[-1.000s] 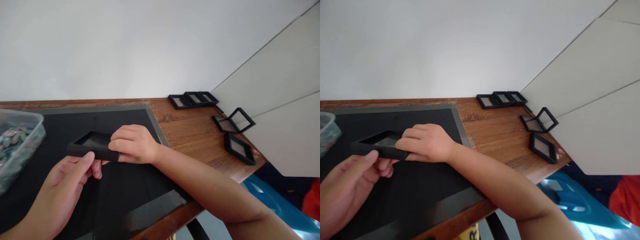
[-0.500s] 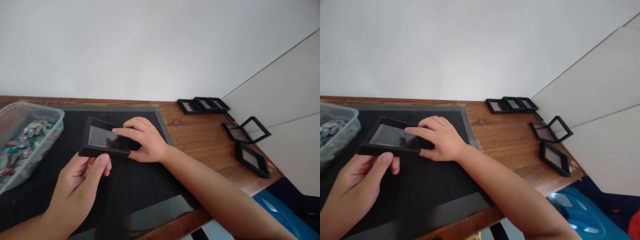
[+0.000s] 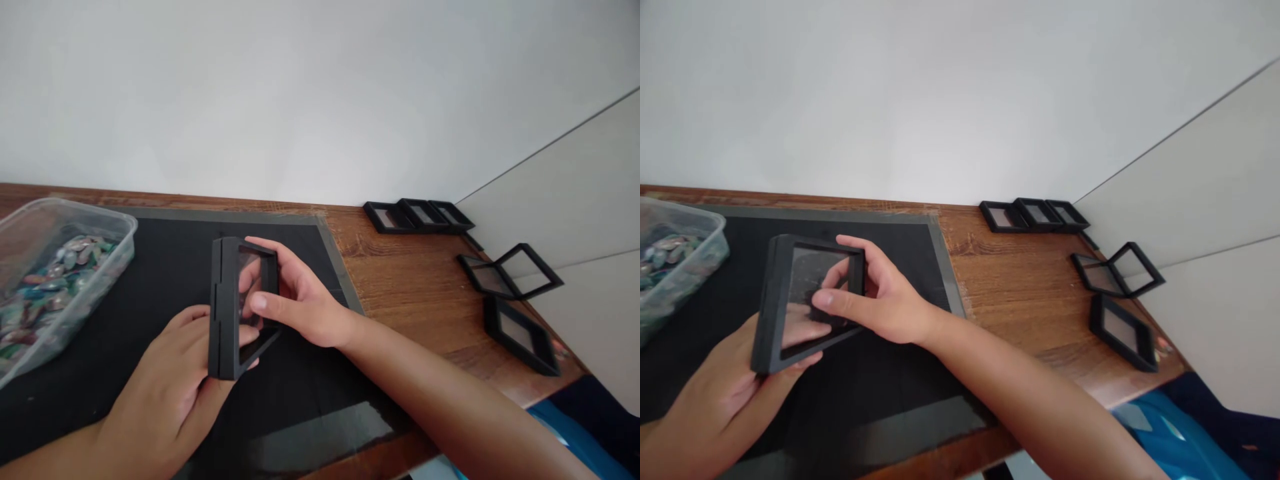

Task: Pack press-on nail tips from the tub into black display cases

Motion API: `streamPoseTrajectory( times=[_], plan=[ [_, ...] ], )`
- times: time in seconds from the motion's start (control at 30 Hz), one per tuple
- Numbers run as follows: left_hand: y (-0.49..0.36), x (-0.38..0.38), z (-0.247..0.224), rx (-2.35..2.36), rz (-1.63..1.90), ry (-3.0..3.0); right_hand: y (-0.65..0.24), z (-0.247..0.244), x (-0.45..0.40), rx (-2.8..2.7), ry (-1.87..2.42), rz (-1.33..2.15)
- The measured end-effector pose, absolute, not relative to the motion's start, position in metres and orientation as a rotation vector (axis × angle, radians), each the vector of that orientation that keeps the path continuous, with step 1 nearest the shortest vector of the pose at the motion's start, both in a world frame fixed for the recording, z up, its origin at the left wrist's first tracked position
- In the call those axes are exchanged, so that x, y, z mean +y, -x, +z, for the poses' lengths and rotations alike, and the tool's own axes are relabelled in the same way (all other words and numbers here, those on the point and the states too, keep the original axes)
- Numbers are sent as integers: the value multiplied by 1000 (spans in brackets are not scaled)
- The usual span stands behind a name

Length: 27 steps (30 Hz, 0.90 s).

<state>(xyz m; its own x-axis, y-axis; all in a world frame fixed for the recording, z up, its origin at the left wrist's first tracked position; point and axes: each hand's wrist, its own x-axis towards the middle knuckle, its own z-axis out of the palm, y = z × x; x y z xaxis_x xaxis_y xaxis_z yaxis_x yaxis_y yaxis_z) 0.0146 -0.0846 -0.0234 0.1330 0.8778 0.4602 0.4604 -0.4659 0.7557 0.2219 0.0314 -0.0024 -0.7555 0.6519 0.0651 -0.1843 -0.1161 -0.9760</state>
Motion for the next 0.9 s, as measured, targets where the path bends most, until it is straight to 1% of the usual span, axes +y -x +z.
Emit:
streamPoseTrajectory(
  times=[0.1,0.23,0.37,0.43,0.57,0.63,0.7,0.8,0.9],
  plan=[
    [-19,-83,-19,1281,1264,-1916,-219,-4,34,-1554,531,1986],
    [-23,-87,-10,1199,1135,-1799,-223,-6,45,-1514,522,2060],
    [-26,-88,-6,1126,1130,-1513,-225,-8,50,-1540,518,2056],
    [-29,-84,-6,1177,1201,-1308,-225,-7,47,-1617,531,2005],
    [-35,-73,-6,1239,1310,-960,-223,-2,41,-1721,641,1680],
    [-34,-70,-6,1298,1372,-897,-224,3,39,-1668,627,1658],
    [-31,-69,-6,1353,1429,-876,-226,7,39,-1580,532,1862],
    [-25,-68,-5,1364,1440,-825,-229,11,36,-1485,424,2283],
    [-23,-63,-3,1371,1361,-743,-229,11,31,-1463,436,2519]
  ],
)
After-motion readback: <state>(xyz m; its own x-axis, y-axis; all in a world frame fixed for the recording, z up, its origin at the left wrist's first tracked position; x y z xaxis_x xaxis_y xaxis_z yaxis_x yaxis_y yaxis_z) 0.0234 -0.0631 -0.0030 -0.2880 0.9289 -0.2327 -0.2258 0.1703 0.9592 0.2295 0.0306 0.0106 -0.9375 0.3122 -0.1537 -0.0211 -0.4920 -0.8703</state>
